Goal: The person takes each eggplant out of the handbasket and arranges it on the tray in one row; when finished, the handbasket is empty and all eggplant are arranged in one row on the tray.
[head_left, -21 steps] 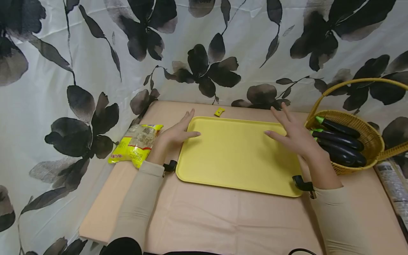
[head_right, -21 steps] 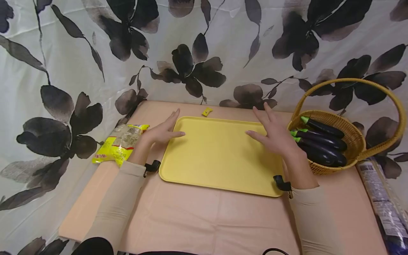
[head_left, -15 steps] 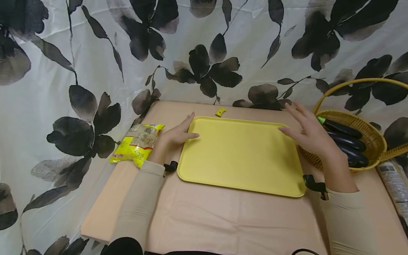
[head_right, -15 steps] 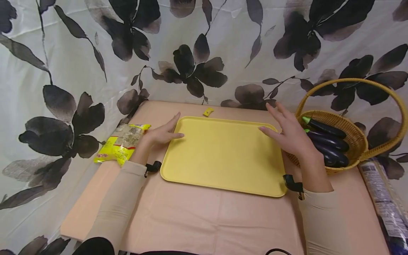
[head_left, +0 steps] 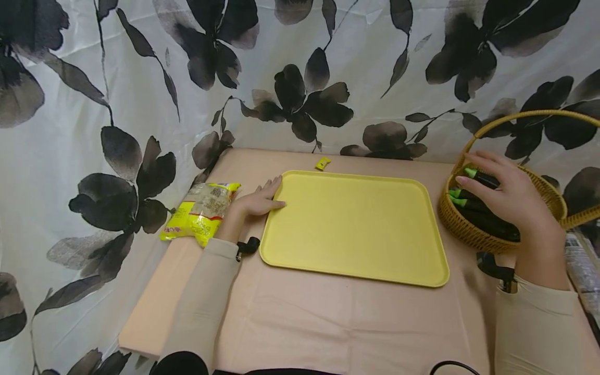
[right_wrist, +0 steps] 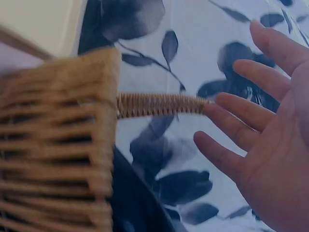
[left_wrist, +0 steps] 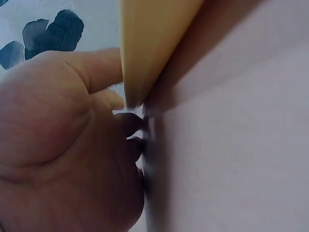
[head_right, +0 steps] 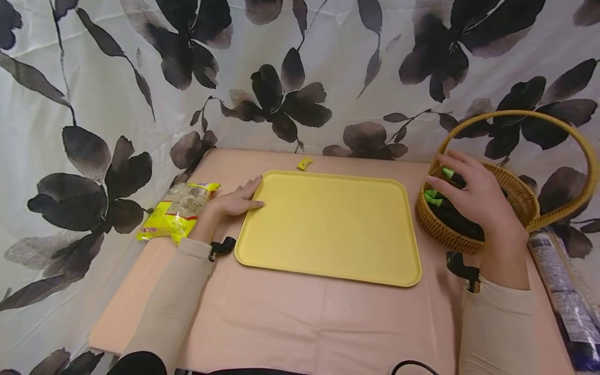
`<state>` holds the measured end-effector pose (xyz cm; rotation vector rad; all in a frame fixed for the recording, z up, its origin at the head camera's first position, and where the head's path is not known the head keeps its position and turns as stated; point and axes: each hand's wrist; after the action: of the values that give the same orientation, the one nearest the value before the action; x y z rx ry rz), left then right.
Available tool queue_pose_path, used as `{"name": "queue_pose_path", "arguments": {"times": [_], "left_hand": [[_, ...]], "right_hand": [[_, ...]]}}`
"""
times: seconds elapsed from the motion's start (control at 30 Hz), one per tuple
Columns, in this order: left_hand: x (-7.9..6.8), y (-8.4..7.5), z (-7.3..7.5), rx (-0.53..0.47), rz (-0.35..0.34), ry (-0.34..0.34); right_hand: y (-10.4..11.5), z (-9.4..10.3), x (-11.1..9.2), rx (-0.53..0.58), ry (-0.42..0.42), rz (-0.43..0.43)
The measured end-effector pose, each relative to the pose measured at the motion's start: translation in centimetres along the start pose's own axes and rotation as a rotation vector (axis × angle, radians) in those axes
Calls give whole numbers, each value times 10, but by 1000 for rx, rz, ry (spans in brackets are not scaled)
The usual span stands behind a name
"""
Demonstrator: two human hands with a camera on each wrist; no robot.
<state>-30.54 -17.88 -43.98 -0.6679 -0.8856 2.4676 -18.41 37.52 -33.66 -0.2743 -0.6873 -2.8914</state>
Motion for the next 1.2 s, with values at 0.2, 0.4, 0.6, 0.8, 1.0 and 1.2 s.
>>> {"name": "queue_pose_path", "arguments": {"times": [0.2,0.4,0.6,0.8,1.0,1.2], "left_hand": [[-2,3,7,-4,25,5],[-1,6,7,-9,43,10],[-1,3,7,-25,24,13],[1,2,9,-28,34,19],[2,1,10,-34,51,22],[3,-1,10,-37,57,27]], "right_hand": [[-13,7,5,9,46,-43],[-25,7,6,-35,117,-145],[-46,6,3,-104,181,-160],[-55,10,1,-138,236,-169],[-56,14,-1,-148,320,-209],[-55,19,-4,-150,371,-242]]}}
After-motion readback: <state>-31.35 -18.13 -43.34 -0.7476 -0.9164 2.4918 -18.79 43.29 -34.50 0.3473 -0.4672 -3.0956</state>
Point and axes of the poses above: each hand's wrist, its own x-axis towards the middle knuckle, its own z-axis out of the back of the hand, y = z × x, and after that the axes turned 6 degrees about -x, right-handed
